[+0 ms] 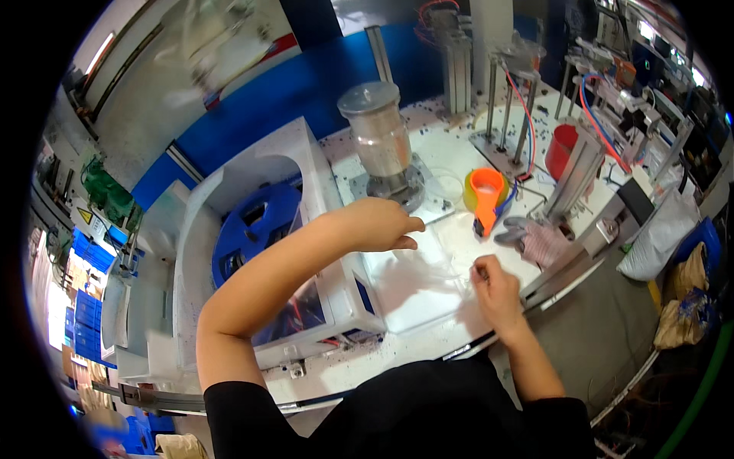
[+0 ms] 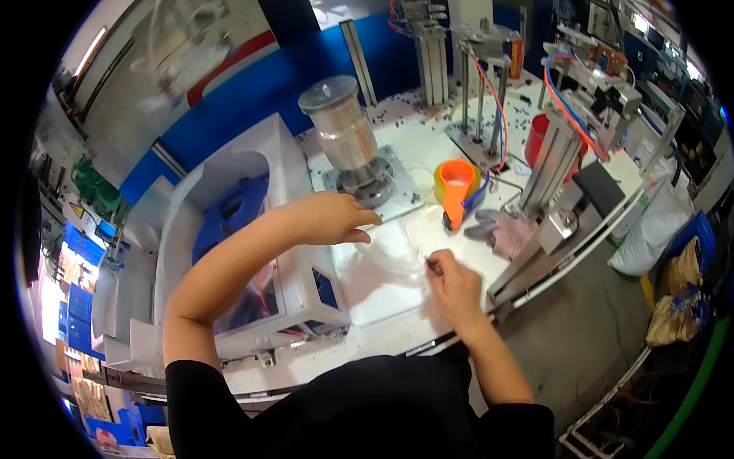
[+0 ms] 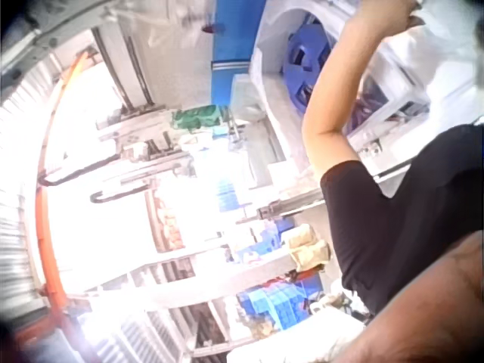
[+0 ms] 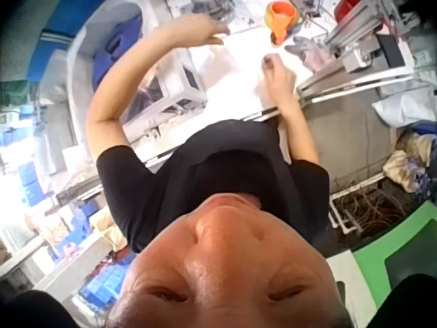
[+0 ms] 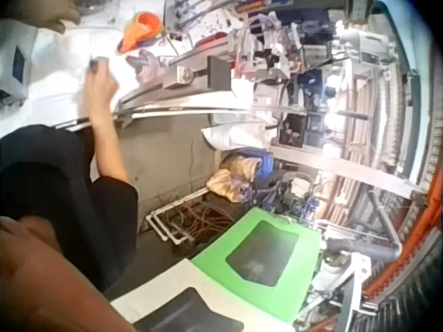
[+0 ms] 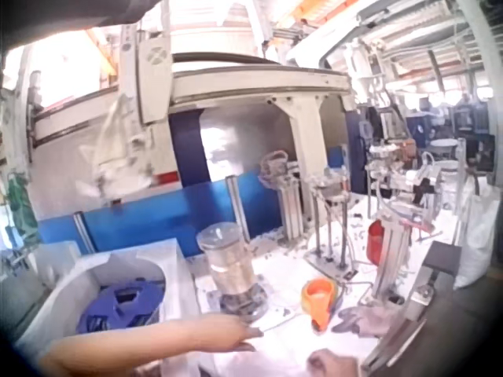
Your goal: The person places a white plastic sheet over a cylindrical machine component and secures it with tape. They then use a tape dispenser to apply tape to the component and a blue plastic part. Finally, the person puts on a pair of gloves.
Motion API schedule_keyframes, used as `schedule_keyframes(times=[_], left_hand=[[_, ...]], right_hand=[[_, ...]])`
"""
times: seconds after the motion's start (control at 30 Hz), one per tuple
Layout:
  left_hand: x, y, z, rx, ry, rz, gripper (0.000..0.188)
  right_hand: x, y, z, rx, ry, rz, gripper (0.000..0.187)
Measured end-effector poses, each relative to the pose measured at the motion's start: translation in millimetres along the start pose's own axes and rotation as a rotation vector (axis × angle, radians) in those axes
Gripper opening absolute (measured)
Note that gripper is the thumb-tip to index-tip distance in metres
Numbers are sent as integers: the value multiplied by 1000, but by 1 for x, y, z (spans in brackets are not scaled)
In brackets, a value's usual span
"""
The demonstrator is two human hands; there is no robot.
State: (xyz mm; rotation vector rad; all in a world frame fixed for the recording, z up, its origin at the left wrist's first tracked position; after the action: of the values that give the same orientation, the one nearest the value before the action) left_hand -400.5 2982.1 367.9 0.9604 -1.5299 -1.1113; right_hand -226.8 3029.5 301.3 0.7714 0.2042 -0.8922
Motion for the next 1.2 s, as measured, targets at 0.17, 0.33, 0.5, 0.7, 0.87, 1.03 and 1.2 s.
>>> schedule_keyframes(times=[0.17, 0.33, 0.5, 0.7, 0.87, 1.03, 1.2], left_hand=[[30, 33, -36, 207, 122, 12, 50], [61, 27, -66, 169, 109, -69, 52], [91, -19, -148, 424, 21, -37, 51], [40, -119, -116, 408, 404, -409, 16], [34, -139, -80, 442, 640, -621, 19], [32, -154, -67, 629, 693, -572, 13], [35, -160, -53, 704, 693, -613, 12]], right_hand=[[-8, 12, 11, 704, 162, -119, 20], [-16, -21, -28, 906, 248, -86, 27], [-20, -26, -41, 873, 253, -140, 24], [-15, -50, -66, 663, 170, 177, 24], [-15, -26, -44, 511, 166, 64, 46], [-4, -18, -13, 413, 331, 40, 47], [2, -25, -2, 291, 427, 142, 38]])
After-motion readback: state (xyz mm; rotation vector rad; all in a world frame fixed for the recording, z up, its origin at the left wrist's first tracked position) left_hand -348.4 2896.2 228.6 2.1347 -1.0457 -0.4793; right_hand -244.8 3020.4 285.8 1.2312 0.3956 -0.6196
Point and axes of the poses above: each hand's wrist, its own x-axis away from the middle knuckle, its own y-axis out of the back of the hand, z = x × y, the point moved 9 cm from there along -x, towards the middle knuckle, and after that the axes turned 3 degrees about x, right-handed, at the moved point
